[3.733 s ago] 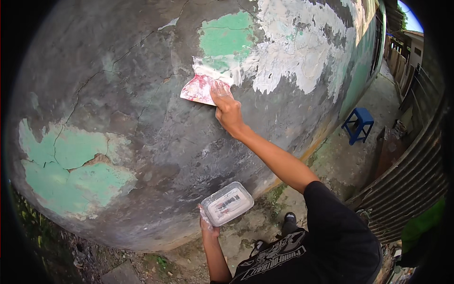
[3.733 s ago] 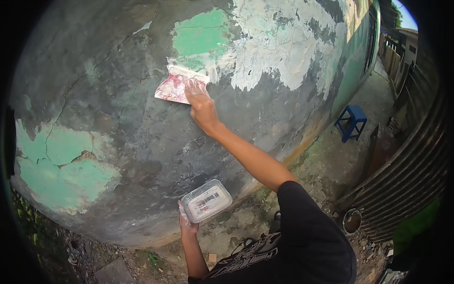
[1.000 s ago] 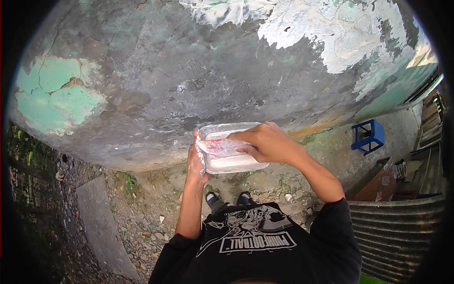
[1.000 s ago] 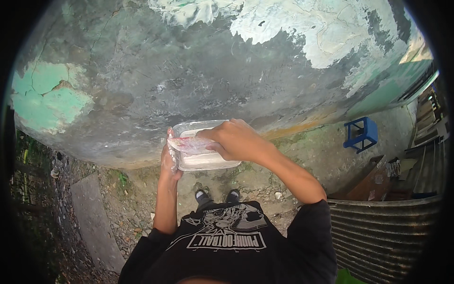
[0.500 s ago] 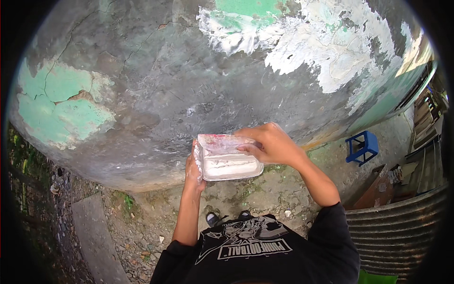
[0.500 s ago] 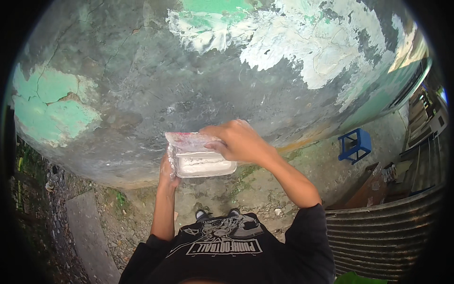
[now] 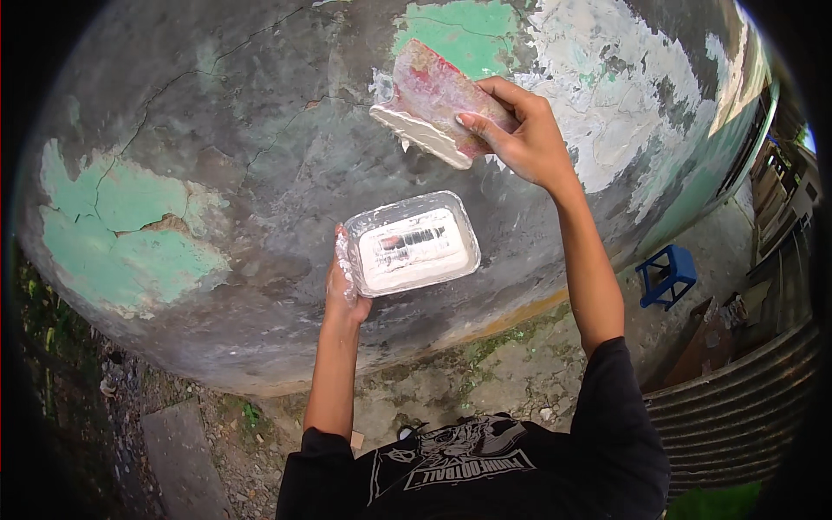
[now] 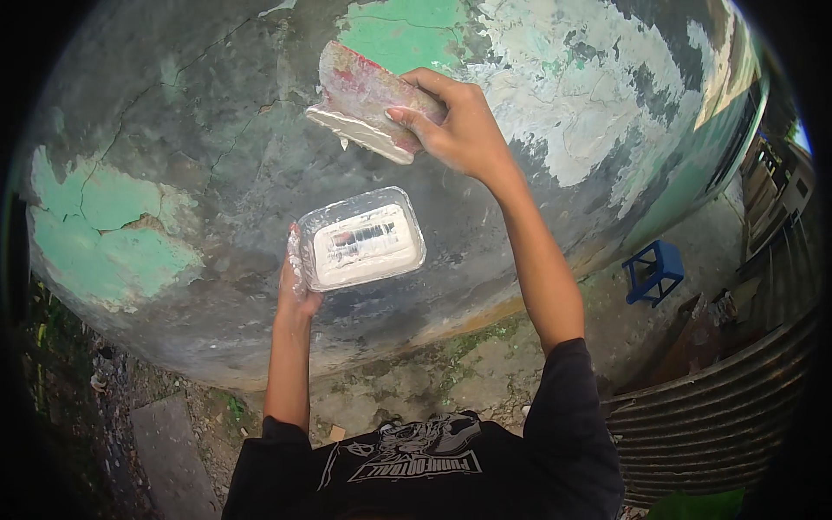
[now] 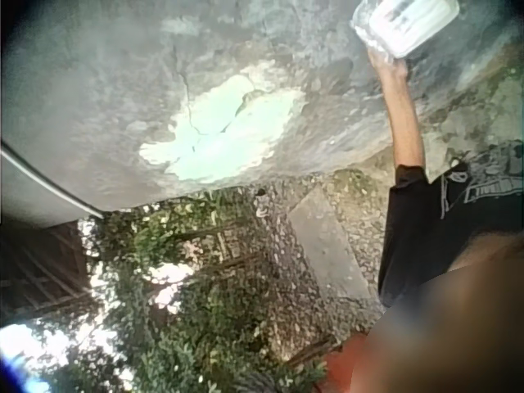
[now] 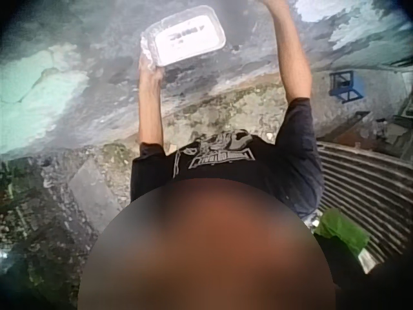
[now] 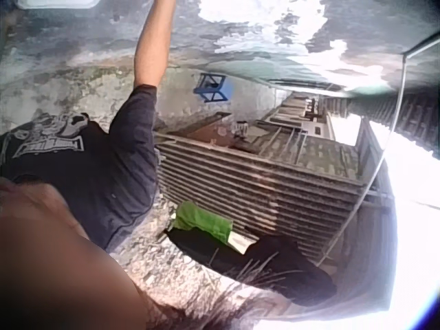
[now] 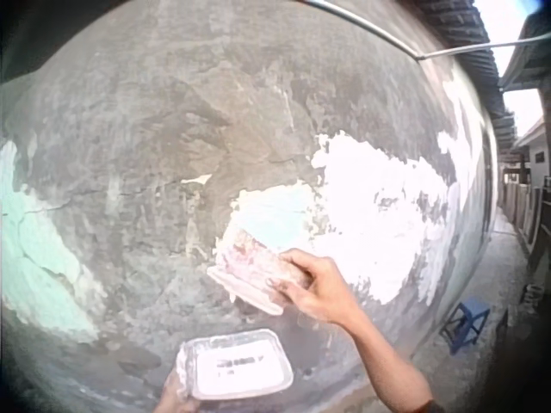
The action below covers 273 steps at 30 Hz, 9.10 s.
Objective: Apply wall putty or filler to a damaged area of an exterior wall using a putty knife.
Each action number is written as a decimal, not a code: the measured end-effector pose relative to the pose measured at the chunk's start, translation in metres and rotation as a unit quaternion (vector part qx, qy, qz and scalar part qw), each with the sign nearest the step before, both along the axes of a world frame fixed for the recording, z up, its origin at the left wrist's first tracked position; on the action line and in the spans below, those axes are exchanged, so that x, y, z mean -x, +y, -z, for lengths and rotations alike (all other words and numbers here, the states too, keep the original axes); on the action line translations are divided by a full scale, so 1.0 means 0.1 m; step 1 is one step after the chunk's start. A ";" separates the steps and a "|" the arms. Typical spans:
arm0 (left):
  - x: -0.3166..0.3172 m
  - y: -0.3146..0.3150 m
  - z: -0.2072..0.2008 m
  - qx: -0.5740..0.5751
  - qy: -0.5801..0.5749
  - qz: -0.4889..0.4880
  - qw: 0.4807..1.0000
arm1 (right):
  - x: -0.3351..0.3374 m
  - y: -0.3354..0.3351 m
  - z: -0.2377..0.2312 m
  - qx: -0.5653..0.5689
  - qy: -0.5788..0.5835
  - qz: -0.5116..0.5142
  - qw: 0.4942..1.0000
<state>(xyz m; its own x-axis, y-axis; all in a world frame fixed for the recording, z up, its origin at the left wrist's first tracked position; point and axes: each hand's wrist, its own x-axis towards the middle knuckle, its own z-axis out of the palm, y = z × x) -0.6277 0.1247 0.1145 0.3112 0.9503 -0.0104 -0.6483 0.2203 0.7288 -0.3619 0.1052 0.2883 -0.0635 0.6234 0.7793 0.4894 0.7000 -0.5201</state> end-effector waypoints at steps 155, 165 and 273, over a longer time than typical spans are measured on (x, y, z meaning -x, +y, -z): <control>0.43 -0.87 0.88 0.127 0.090 -0.076 0.985 | 0.91 -0.94 1.46 0.190 -0.348 -0.127 0.909; 0.50 -0.77 1.02 0.116 0.115 -0.065 0.984 | 1.03 -0.83 1.51 0.199 -0.377 -0.091 0.900; -0.30 -0.13 0.79 0.124 0.095 0.040 0.987 | -0.10 0.60 0.61 -0.274 -0.007 0.279 0.920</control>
